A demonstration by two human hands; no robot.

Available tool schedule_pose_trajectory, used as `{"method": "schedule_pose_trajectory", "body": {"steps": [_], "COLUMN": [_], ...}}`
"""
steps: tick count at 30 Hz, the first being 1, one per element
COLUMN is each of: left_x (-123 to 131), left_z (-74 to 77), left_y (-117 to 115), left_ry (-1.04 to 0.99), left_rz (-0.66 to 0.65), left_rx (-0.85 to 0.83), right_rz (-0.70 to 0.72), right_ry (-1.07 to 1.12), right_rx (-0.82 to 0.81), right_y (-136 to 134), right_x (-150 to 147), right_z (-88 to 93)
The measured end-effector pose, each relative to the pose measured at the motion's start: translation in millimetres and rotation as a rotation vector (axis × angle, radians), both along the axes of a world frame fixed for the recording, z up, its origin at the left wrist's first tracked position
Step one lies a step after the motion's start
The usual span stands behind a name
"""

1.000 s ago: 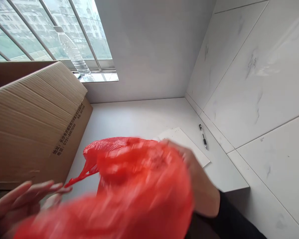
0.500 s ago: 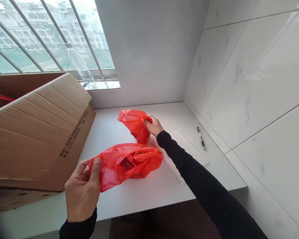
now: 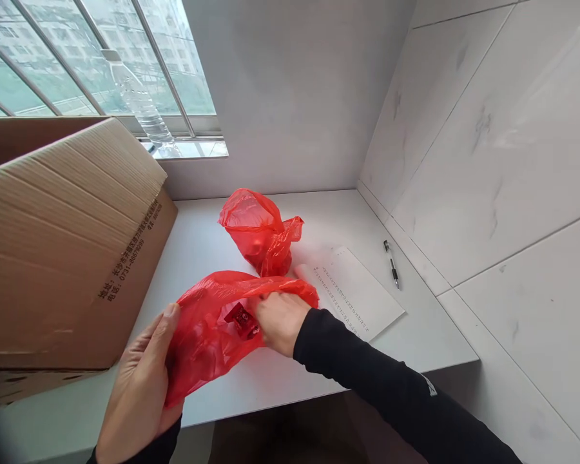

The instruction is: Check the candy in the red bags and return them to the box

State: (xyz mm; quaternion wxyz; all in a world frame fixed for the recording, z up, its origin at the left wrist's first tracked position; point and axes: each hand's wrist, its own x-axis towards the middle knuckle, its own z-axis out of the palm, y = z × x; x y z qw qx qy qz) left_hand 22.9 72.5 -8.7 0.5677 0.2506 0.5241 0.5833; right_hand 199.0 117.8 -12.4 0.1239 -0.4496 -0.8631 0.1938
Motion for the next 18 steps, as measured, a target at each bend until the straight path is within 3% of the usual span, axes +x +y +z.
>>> {"method": "schedule_pose_trajectory", "body": {"steps": [3,5,11,18], "left_x": [-1,0,3,5], "left_z": [-0.3,-3.1,-8.1,-5.7], "left_y": [-7,-11,-18,-19], "left_ry": [-0.017,-0.044,-0.048,-0.078], "left_rz": [0.032,0.021,-0.017,0.05], "left_rx": [-0.049,-0.076,-0.087,-0.105], "right_rz": [-0.107,-0.142,-0.175,-0.061], "right_ry": [-0.188,-0.216,-0.221,-0.156], "right_rx": [0.003,-0.007,0.014,-0.021], "right_y": [11,12,3,-1], "right_x": [8,14,21,32], "right_z": [-28.6,-36.5,-34.2,-36.0]}}
